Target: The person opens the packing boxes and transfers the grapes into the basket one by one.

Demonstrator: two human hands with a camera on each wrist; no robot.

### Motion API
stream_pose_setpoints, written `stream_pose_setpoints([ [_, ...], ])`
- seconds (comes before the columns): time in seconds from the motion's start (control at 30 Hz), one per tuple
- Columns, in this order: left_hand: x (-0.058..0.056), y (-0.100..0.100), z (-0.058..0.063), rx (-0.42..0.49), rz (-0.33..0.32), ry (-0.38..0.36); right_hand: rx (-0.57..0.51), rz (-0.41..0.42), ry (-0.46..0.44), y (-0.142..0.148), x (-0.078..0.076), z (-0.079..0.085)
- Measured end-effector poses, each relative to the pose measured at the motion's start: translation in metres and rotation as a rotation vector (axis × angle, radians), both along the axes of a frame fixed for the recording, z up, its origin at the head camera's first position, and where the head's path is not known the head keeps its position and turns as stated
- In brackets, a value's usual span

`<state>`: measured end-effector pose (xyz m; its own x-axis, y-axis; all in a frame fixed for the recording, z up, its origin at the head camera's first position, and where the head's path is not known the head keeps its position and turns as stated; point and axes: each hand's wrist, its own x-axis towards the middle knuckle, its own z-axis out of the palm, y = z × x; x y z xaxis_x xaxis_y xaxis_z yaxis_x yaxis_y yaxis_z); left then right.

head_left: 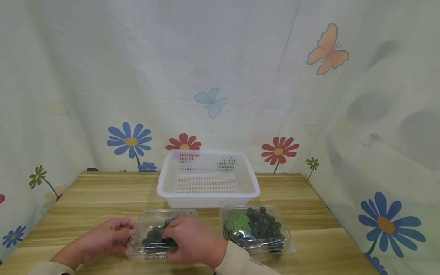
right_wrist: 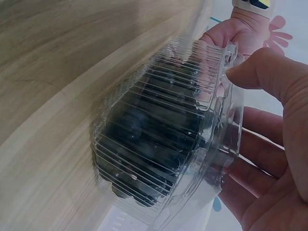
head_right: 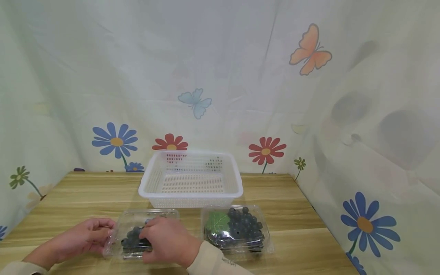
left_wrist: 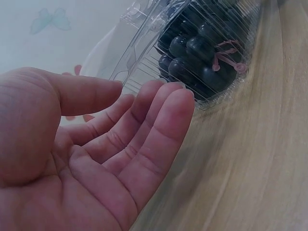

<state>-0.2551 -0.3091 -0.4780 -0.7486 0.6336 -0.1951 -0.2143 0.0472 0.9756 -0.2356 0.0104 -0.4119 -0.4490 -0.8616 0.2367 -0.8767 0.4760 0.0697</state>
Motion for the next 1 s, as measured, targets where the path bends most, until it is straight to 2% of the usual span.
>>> stream_pose_setpoints([
  [0.1, 0.0, 0.0, 0.001, 0.016, -0.005, -0.011, -0.003, -0.003, 0.048, -0.001, 0.001, -0.001],
  [0.33, 0.001, -0.001, 0.004, 0.032, -0.008, -0.04, 0.013, -0.006, 0.066, -0.005, 0.002, -0.001],
  [0.5, 0.003, 0.0, 0.007, 0.031, -0.012, -0.054, 0.022, 0.011, 0.141, -0.008, 0.001, -0.004],
  [1.0, 0.005, 0.0, 0.004, 0.118, -0.042, -0.087, 0.112, 0.053, 0.276, -0.015, 0.002, -0.001],
])
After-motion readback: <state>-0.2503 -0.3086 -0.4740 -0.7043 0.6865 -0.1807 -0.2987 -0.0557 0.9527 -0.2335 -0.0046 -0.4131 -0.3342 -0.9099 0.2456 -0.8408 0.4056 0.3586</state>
